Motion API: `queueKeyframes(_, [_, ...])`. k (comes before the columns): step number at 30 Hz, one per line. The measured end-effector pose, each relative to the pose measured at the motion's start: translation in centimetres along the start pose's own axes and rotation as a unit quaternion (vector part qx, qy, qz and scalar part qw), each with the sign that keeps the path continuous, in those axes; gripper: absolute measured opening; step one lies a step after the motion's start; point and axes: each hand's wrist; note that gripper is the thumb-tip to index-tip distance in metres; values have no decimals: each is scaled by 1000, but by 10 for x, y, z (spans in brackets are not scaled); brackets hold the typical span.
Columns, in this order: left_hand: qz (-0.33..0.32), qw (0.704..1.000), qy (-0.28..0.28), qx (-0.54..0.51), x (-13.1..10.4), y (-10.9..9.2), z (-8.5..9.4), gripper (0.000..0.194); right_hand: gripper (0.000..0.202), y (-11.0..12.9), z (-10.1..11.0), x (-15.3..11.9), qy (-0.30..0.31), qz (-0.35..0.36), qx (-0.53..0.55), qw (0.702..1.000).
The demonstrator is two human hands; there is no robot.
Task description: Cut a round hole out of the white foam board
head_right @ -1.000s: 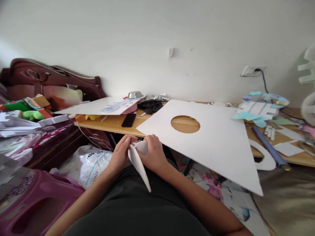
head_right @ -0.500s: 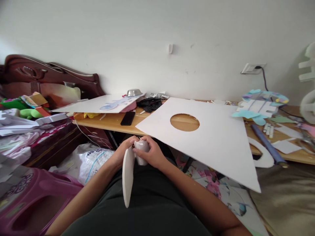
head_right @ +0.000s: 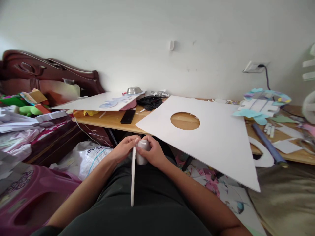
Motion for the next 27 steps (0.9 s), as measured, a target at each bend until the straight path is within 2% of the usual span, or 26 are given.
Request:
queueKeyframes(2, [-5, 1000, 9, 7, -2, -2, 1, 43, 33, 0, 0, -1, 1, 8, -18, 1000])
queueKeyframes(5, [-11, 1000, 13, -11, -2, 0, -3, 44, 35, -1, 0, 0, 21, -10, 12, 1000])
queueKeyframes(10, [-31, 997, -25, -60, 2, 5, -17, 51, 41, -7, 1, 4, 31, -37, 94, 994])
queueKeyframes(13, [-36, 996, -47, -72, 2, 2, -21, 53, 40, -11, 3, 4, 39, -38, 108, 993])
queueKeyframes(23, [-35, 993, -76, -79, -5, -8, -23, 49, 40, -21, 2, 9, 65, -19, 149, 986])
queueKeyframes(27, [-32, 993, -74, -85, -6, -9, -26, 47, 43, -24, 2, 9, 54, -22, 150, 987])
Point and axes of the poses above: each hand's wrist, its own x-axis towards the middle knuckle, its own z-axis out of the back of the hand, y = z × x, and after that the axes turned 11 degrees about x, right-handed
